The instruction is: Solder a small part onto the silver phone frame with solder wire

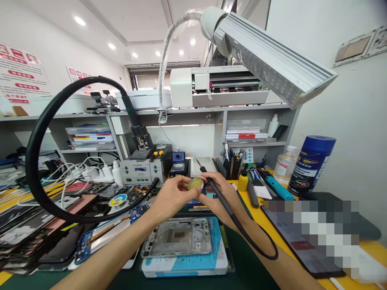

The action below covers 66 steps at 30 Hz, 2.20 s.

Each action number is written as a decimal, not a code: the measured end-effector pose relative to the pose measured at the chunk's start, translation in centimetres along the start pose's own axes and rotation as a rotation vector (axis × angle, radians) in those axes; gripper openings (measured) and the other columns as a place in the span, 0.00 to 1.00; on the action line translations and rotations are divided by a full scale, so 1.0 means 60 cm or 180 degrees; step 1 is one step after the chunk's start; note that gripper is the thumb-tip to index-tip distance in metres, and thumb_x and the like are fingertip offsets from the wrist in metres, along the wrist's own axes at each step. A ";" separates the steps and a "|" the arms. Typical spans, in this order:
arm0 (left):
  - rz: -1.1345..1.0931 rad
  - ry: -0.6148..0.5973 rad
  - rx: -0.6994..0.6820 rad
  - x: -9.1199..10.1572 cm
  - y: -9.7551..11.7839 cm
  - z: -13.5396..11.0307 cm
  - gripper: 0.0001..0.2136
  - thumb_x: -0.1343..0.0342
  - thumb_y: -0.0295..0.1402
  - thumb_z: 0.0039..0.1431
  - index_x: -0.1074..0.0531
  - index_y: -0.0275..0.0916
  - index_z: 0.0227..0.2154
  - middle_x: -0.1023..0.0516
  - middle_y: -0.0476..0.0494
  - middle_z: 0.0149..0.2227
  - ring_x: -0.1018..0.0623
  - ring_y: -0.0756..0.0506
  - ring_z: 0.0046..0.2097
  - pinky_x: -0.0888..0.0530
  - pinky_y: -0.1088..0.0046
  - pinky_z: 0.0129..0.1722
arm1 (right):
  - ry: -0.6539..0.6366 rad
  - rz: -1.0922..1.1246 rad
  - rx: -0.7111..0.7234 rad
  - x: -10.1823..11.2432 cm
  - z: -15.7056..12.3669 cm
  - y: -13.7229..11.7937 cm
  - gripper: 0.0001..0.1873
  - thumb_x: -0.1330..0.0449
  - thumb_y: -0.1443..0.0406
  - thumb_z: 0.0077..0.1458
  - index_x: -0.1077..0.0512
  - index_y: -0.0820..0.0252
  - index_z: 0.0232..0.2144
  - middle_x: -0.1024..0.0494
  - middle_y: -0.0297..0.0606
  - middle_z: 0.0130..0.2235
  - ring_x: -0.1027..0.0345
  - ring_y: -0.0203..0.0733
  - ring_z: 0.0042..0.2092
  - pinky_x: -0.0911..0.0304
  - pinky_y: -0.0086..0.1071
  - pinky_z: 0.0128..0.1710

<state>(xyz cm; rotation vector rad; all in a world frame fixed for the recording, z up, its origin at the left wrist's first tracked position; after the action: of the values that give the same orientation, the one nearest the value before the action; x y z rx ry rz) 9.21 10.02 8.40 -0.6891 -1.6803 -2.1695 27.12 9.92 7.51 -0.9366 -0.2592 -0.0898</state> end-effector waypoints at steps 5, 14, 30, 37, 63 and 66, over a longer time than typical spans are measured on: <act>0.0578 0.0684 -0.0886 0.032 0.000 -0.028 0.13 0.35 0.41 0.73 0.22 0.38 0.52 0.16 0.43 0.48 0.16 0.42 0.45 0.16 0.58 0.47 | 0.0069 0.0367 0.0067 0.000 -0.001 -0.013 0.28 0.23 0.66 0.50 0.20 0.49 0.54 0.12 0.41 0.56 0.17 0.57 0.56 0.23 0.46 0.53; 0.1356 0.1166 -0.1928 0.055 -0.018 -0.076 0.16 0.35 0.38 0.66 0.27 0.40 0.53 0.20 0.44 0.43 0.20 0.42 0.42 0.22 0.60 0.43 | 0.0920 0.1801 -0.0826 0.040 0.014 0.013 0.14 0.24 0.52 0.57 0.16 0.53 0.37 0.09 0.38 0.32 0.14 0.49 0.38 0.20 0.37 0.39; 0.1400 0.0504 -0.1392 0.073 -0.041 -0.100 0.14 0.39 0.35 0.62 0.25 0.41 0.49 0.19 0.39 0.47 0.19 0.36 0.48 0.21 0.57 0.49 | 0.0806 0.2853 -0.1897 0.042 0.017 0.007 0.06 0.26 0.63 0.54 0.16 0.60 0.30 0.19 0.34 0.19 0.22 0.42 0.24 0.23 0.33 0.29; 0.1438 -0.0194 -0.1130 0.073 -0.061 -0.121 0.15 0.34 0.37 0.59 0.22 0.45 0.49 0.19 0.42 0.49 0.18 0.37 0.50 0.20 0.59 0.52 | 0.0787 0.2503 -0.1869 0.042 0.016 0.019 0.06 0.29 0.63 0.53 0.17 0.61 0.31 0.25 0.32 0.16 0.32 0.40 0.19 0.32 0.32 0.22; 0.1769 -0.0195 -0.0697 0.127 -0.085 -0.123 0.16 0.42 0.46 0.72 0.22 0.44 0.54 0.19 0.39 0.53 0.18 0.36 0.52 0.22 0.61 0.52 | 0.0797 0.2330 -0.2063 0.031 0.012 0.019 0.07 0.29 0.63 0.48 0.24 0.56 0.24 0.31 0.28 0.16 0.34 0.41 0.20 0.32 0.36 0.24; 0.1838 -0.0335 -0.0641 0.120 -0.082 -0.079 0.17 0.41 0.48 0.72 0.21 0.43 0.54 0.17 0.40 0.49 0.17 0.36 0.48 0.22 0.60 0.48 | 0.0946 0.2317 -0.2061 0.036 0.013 0.024 0.07 0.29 0.63 0.48 0.24 0.55 0.25 0.31 0.28 0.16 0.35 0.40 0.20 0.33 0.35 0.24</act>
<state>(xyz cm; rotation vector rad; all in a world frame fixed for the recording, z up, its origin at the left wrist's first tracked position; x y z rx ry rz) -0.22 7.07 7.43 -1.1902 -1.1188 -1.9100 29.32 11.48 7.35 -1.5897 0.4226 0.3784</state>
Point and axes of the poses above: each hand's wrist, its own z-axis towards the middle knuckle, its own x-axis out of the back of the hand, y = z × x, the point moved 5 cm from there along z, towards the middle knuckle
